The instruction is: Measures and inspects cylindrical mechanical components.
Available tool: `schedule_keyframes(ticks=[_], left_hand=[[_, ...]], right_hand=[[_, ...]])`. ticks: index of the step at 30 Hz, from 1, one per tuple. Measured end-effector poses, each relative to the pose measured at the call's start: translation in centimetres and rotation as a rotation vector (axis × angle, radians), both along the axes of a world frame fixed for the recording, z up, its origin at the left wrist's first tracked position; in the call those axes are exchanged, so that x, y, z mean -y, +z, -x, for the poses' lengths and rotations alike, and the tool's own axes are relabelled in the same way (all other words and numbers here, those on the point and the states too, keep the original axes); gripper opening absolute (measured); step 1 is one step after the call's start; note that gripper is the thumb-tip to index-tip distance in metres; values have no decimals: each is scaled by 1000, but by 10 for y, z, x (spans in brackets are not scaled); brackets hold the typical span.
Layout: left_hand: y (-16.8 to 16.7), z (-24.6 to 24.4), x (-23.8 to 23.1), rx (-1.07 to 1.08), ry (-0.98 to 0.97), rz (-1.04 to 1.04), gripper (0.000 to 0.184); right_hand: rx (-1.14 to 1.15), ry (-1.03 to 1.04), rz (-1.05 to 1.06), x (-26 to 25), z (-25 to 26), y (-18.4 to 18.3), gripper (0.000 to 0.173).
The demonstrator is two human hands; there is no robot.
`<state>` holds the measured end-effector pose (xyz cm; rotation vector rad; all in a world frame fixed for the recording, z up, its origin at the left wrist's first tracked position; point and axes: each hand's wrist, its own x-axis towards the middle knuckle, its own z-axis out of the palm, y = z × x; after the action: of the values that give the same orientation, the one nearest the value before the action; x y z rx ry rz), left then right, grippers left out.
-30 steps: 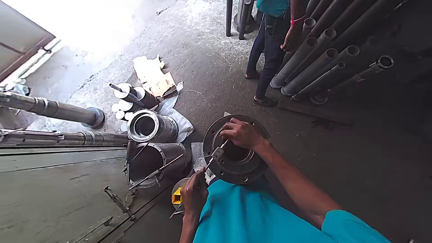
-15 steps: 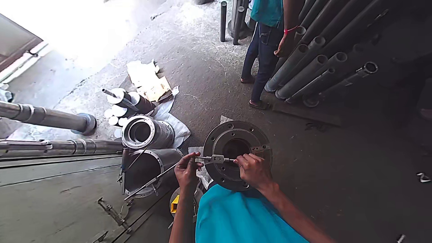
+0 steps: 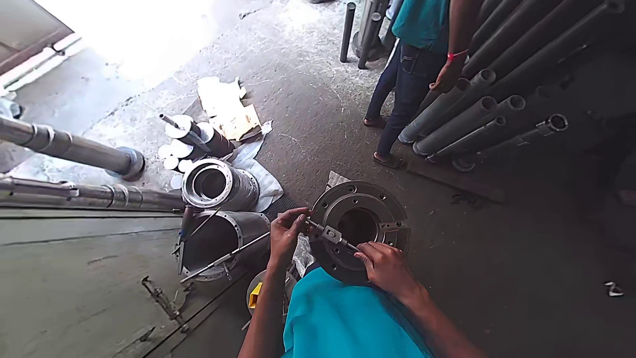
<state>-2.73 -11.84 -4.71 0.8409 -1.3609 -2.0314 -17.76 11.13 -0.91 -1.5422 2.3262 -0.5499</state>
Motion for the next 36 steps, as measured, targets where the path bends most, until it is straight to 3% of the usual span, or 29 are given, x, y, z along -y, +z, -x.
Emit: schedule_keyframes(ticks=[7,14,22,24,29,32,36], left_hand=[[7,2,2,31,-58,-72,18],[0,-38,-16,-8,-62,-3,12],[0,-64,-80,208,100,218,16],[0,-66,-97,180,125,205,16],[-5,-61,-84,162,171,218,15],[-1,-36,-47,138,175,137,18],[6,9,1,54,-18,38,20]], right_hand=[[108,51,-70,5,10,7,32],[9,127,-64,19,44,9,28],[-52,227,9,55,76,-1,24],[-47,273,35,61,81,-2,22],[-62,319,-60,57,80,7,23],[107,290,-254,39,63,23,29],[564,181,-445,32,37,28,31]])
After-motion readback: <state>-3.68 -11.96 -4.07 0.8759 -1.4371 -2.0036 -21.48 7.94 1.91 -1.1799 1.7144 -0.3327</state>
